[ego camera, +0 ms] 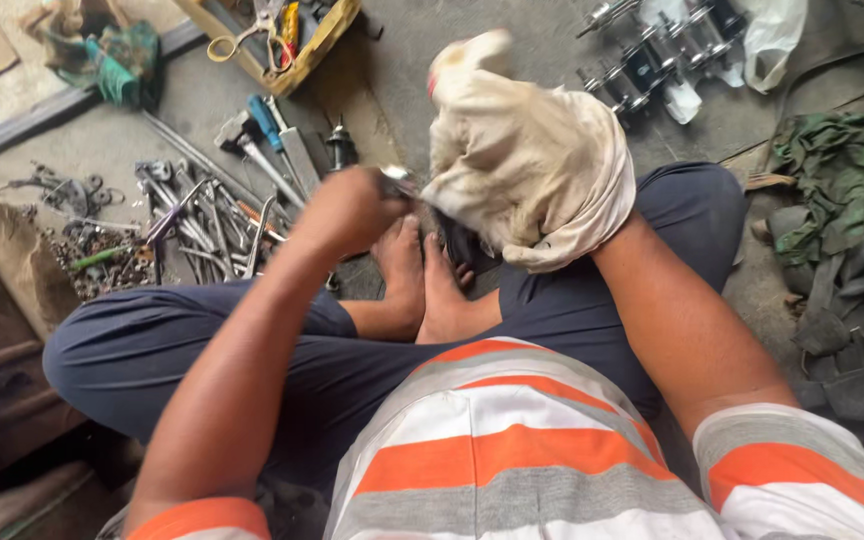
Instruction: The person sits on the floor and wipes several cylindrical metal parts with a cloth. They handle each part individually, rotating it to clean different sides, and place the cleaned parts on a white plastic bag on the floor.
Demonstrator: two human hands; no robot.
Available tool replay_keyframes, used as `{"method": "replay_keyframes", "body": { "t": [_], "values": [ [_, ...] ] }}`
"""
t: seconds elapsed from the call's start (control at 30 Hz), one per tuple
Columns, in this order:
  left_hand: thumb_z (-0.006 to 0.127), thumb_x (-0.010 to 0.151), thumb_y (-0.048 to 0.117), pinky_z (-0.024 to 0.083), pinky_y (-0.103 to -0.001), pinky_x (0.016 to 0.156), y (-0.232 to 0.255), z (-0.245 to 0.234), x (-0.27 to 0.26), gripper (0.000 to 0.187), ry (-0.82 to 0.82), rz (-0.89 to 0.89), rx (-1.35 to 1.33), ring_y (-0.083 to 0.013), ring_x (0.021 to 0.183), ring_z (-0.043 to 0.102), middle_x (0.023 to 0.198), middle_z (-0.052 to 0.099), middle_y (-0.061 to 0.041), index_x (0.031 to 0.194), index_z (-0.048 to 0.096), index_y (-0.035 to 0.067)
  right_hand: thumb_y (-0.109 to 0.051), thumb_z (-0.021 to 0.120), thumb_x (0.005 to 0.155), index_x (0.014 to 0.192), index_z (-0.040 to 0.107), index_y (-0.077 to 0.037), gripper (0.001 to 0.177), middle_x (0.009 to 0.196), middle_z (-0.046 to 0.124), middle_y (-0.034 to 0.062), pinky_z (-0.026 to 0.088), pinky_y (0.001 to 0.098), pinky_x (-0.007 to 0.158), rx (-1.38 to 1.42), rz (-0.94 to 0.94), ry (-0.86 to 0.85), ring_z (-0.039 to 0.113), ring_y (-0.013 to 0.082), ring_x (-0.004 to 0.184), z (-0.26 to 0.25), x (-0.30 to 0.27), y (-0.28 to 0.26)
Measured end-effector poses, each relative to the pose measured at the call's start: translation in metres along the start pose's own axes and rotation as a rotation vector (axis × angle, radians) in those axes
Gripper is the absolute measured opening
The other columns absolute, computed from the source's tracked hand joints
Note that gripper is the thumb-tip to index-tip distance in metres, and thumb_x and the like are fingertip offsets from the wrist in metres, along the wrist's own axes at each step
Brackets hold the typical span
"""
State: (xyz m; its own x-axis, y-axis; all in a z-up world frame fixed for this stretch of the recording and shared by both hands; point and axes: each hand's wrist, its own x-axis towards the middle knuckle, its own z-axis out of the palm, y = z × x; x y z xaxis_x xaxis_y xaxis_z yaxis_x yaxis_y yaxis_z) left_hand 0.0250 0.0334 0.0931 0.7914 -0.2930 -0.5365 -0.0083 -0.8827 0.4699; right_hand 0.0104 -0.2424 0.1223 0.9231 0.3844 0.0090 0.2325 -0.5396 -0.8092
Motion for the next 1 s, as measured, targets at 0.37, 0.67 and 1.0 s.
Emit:
{"method": "replay_keyframes", "body": {
  "t": [0.37, 0.67, 1.0],
  "values": [
    [0.078, 0.077, 0.024, 0.056, -0.046, 0.080, 0.014, 0.011, -0.021, 0.033, 0.101, 0.327, -0.188, -0.0378, 0.090, 0.073, 0.093, 0.076, -0.018, 0.106, 0.076, 0.009, -0.042, 0.070, 0.086, 0.114, 0.070, -0.007, 0.045, 0.097, 0.070, 0.0112, 0.054, 0.0377, 0.082, -0.170, -0.242, -0.035, 0.067, 0.0233, 0.088, 0.032, -0.029, -0.025],
    [0.075, 0.073, 0.015, 0.055, -0.050, 0.077, 0.015, 0.038, -0.020, 0.026, 0.138, 0.379, -0.025, -0.0449, 0.087, 0.069, 0.089, 0.072, -0.024, 0.094, 0.069, 0.001, -0.043, 0.074, 0.081, 0.114, 0.069, -0.009, 0.048, 0.098, 0.069, 0.0077, 0.053, 0.0367, 0.083, -0.278, -0.319, -0.141, 0.066, 0.0220, 0.089, 0.059, -0.048, -0.032],
    [0.066, 0.079, -0.001, 0.053, -0.051, 0.076, 0.033, 0.036, -0.028, 0.059, 0.419, 0.551, -0.050, -0.0416, 0.089, 0.070, 0.098, 0.074, -0.019, 0.136, 0.058, 0.006, -0.044, 0.079, 0.076, 0.115, 0.068, -0.011, 0.052, 0.098, 0.068, 0.0038, 0.052, 0.0355, 0.085, -0.243, -0.209, -0.293, 0.065, 0.0205, 0.090, 0.040, -0.034, -0.039]
  ]
}}
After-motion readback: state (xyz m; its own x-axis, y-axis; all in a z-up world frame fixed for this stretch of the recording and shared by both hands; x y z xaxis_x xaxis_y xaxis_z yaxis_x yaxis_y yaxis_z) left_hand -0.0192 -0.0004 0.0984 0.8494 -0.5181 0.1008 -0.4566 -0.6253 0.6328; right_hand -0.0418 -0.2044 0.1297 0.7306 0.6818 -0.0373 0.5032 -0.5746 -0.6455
